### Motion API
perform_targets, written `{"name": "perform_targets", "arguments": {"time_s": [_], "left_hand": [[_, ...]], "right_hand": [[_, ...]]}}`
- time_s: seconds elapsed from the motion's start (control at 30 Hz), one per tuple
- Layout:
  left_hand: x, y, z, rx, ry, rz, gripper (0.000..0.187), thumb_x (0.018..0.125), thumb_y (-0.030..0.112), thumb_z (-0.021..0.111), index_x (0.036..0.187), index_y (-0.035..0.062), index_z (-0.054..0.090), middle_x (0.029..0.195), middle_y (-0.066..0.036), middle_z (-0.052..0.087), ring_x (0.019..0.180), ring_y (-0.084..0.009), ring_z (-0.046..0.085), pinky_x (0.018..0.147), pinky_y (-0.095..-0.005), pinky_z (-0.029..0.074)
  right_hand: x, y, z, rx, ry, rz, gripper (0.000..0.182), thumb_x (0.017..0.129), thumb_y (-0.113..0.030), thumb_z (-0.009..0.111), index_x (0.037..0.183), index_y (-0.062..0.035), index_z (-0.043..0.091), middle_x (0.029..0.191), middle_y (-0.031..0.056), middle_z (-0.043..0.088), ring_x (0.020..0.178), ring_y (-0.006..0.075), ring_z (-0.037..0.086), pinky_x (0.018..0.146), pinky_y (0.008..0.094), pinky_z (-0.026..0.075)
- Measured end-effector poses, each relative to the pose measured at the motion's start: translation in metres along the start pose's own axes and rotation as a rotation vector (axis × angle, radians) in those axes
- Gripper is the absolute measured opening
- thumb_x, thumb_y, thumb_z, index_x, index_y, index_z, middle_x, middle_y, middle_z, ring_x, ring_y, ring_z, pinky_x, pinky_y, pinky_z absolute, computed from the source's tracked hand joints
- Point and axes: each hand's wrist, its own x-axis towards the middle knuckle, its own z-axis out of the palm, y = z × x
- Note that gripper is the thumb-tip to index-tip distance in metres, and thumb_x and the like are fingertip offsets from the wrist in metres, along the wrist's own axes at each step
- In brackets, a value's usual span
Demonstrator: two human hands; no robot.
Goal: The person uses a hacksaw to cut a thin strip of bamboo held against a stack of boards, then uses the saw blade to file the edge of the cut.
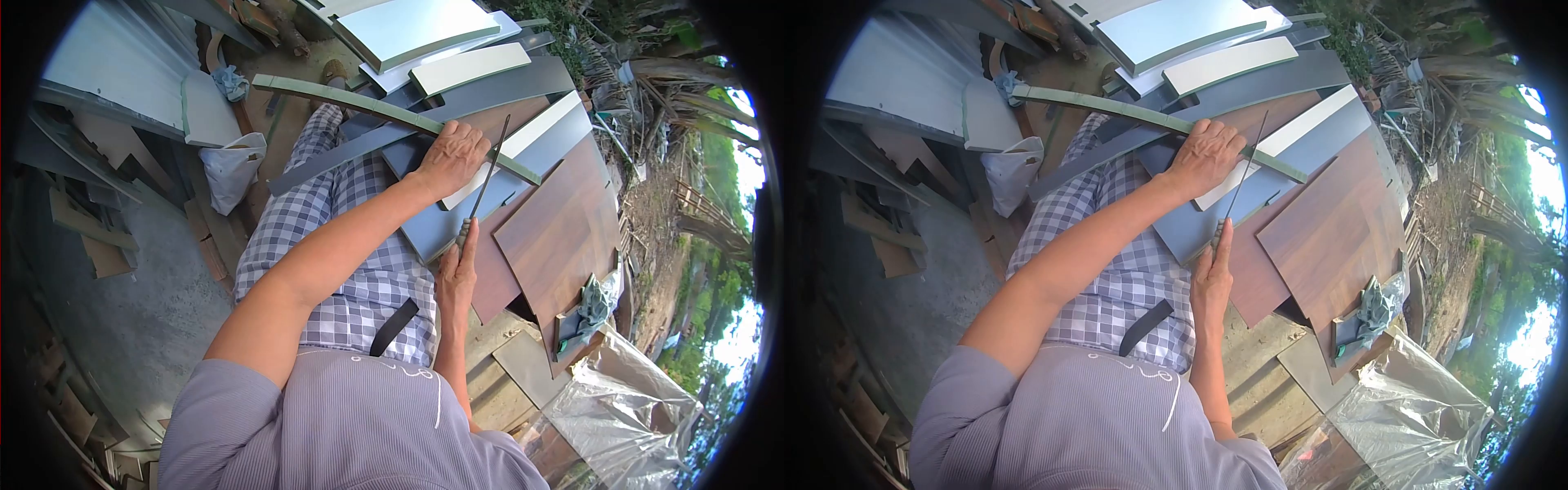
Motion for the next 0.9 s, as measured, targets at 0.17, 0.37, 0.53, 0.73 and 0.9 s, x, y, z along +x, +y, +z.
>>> {"name": "perform_targets", "arguments": {"time_s": [0.17, 0.37, 0.53, 0.73, 0.9], "left_hand": [[0.004, -0.004, -0.002, 0.022, -0.006, -0.041, 0.012, 0.081, 0.017, 0.062, 0.090, 0.0094, 0.059, 0.085, -0.005, 0.055, 0.088, -0.0206, 0.054, 0.084, -0.0351, 0.037], [-0.001, -0.006, -0.004, -0.016, 0.008, 0.010, 0.014, 0.081, 0.018, 0.063, 0.092, 0.0100, 0.059, 0.088, -0.005, 0.056, 0.090, -0.0202, 0.054, 0.084, -0.0350, 0.037], [-0.003, -0.005, -0.004, 0.000, 0.005, 0.031, 0.017, 0.081, 0.022, 0.066, 0.093, 0.0112, 0.059, 0.089, -0.004, 0.056, 0.091, -0.0200, 0.053, 0.085, -0.0352, 0.036], [-0.002, -0.003, -0.009, -0.036, -0.049, 0.002, 0.017, 0.086, 0.026, 0.063, 0.094, 0.0118, 0.060, 0.089, -0.004, 0.056, 0.091, -0.0199, 0.053, 0.086, -0.0353, 0.036], [-0.003, -0.003, -0.007, -0.054, -0.016, -0.009, 0.014, 0.087, 0.024, 0.061, 0.091, 0.0116, 0.060, 0.087, -0.004, 0.056, 0.090, -0.0203, 0.053, 0.086, -0.0358, 0.037]], "right_hand": [[0.008, -0.005, -0.001, 0.187, -0.026, 0.013, 0.056, 0.102, -0.017, 0.040, 0.153, -0.0272, 0.020, 0.069, -0.0012, 0.042, 0.050, 0.0059, 0.034, 0.043, 0.0231, 0.032], [-0.001, -0.003, -0.013, 0.403, -0.068, 0.055, 0.055, 0.103, -0.029, 0.040, 0.153, -0.0187, 0.019, 0.070, -0.0008, 0.041, 0.051, 0.0070, 0.038, 0.044, 0.0214, 0.033], [0.001, 0.031, -0.002, 0.717, -0.213, 0.068, 0.055, 0.102, -0.042, 0.038, 0.148, -0.0144, 0.027, 0.075, 0.0008, 0.045, 0.060, 0.0088, 0.044, 0.051, 0.0227, 0.039], [-0.005, 0.015, 0.000, 1.083, -0.324, 0.237, 0.049, 0.102, -0.044, 0.040, 0.140, -0.0133, 0.036, 0.074, 0.0013, 0.045, 0.063, 0.0100, 0.046, 0.053, 0.0242, 0.043], [-0.009, 0.006, -0.013, 1.065, -0.419, 0.228, 0.048, 0.101, -0.043, 0.042, 0.135, -0.0096, 0.039, 0.071, -0.0003, 0.042, 0.053, 0.0058, 0.040, 0.046, 0.0208, 0.039]]}}
